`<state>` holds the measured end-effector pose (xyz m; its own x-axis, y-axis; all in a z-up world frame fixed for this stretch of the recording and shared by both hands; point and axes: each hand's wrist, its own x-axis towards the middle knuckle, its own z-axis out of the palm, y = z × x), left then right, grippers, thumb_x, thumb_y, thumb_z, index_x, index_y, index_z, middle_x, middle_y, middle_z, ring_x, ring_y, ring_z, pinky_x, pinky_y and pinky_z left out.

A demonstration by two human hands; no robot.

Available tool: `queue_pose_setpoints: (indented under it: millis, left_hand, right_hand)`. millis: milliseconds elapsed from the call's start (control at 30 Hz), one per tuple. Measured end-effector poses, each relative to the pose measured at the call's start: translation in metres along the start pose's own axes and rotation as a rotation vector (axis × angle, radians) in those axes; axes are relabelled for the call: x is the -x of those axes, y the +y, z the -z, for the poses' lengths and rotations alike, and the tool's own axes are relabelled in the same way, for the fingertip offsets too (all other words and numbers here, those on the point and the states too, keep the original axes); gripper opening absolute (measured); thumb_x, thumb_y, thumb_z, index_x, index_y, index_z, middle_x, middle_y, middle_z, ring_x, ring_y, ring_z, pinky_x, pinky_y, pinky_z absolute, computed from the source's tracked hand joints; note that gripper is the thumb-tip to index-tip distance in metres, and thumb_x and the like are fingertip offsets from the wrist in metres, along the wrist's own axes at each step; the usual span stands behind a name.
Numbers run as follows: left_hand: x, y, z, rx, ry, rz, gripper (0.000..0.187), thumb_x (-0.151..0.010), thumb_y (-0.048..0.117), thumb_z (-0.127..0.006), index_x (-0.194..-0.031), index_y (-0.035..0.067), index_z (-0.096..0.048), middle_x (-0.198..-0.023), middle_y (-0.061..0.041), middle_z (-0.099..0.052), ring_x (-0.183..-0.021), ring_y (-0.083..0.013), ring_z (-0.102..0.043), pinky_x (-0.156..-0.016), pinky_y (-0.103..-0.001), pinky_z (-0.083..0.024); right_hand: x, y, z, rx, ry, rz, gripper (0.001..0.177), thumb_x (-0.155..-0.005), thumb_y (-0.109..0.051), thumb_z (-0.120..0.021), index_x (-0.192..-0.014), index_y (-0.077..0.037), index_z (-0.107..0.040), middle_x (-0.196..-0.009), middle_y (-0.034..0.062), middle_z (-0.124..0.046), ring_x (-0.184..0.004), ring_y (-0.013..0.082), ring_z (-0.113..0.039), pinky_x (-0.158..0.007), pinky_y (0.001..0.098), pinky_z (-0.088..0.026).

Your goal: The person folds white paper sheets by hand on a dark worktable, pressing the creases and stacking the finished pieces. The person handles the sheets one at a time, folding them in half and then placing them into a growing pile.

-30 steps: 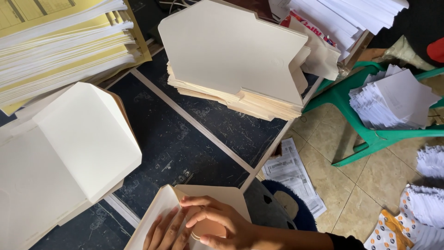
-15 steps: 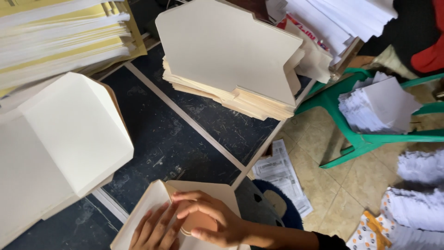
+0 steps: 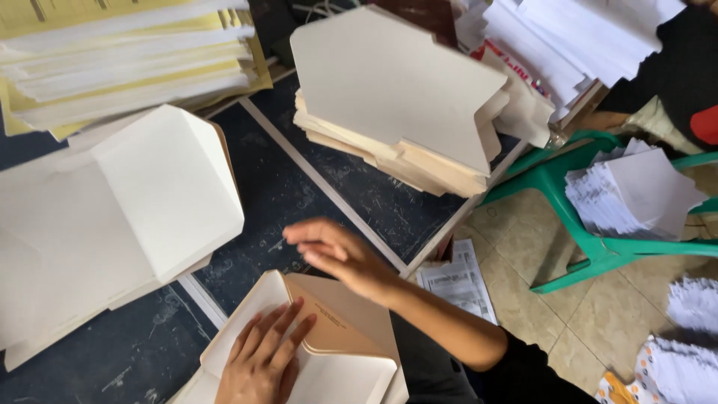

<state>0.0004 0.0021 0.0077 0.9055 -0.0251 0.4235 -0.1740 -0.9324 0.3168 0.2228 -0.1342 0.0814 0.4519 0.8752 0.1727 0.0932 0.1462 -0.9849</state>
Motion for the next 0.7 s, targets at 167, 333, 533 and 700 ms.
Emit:
queue_pose_setpoints:
  millis: [167,333,533,700]
  left_hand:
    - [0.015,-0.011,-0.020,0.013,-0.020,-0.018,0.068,-0.097,0.021,-0.063,-0.164,0.025,-0.049,-0.169,-0.004,-0.052,-0.156,-0.0260,-0.049,-0.123,-0.047,-0.039]
    - [0.003,-0.001,-0.008,-0.151,0.014,0.031,0.071,-0.096,0.016,-0.053,-0.163,0.035,-0.051,-0.168,0.008,-0.052,-0.153,-0.0161,-0.051,-0.122,-0.040,-0.043]
    - [0.029,-0.006,-0.078,-0.199,0.055,0.213,0.053,-0.099,0.060,-0.048,-0.147,0.044,-0.063,-0.154,0.013,-0.065,-0.140,-0.0157,-0.062,-0.117,-0.046,-0.046]
    - [0.033,-0.013,-0.078,-0.208,-0.058,0.168,0.065,-0.093,0.070,-0.057,-0.153,0.047,-0.056,-0.161,0.015,-0.057,-0.147,-0.0172,-0.054,-0.119,-0.047,-0.042]
  right_hand:
    - [0.018,0.012,-0.023,0.162,-0.145,0.032,0.037,-0.114,-0.027,-0.056,-0.141,-0.003,-0.058,-0.133,0.0159,-0.062,-0.122,0.0248,-0.065,-0.101,0.0377,-0.064]
    - [0.048,0.009,-0.019,0.403,-0.097,0.134,0.024,-0.110,-0.007,-0.063,-0.133,-0.005,-0.064,-0.121,0.0119,-0.064,-0.085,0.0159,-0.067,-0.083,0.0281,-0.060]
    - [0.061,0.032,-0.019,0.254,0.079,-0.022,0.025,-0.111,-0.024,-0.060,-0.121,-0.004,-0.071,-0.111,0.0119,-0.065,-0.096,0.0228,-0.066,-0.081,0.0338,-0.054]
    - [0.062,0.026,-0.016,0.261,0.079,-0.052,0.030,-0.112,-0.030,-0.057,-0.122,-0.005,-0.071,-0.115,0.0110,-0.065,-0.099,0.0236,-0.068,-0.085,0.0357,-0.055]
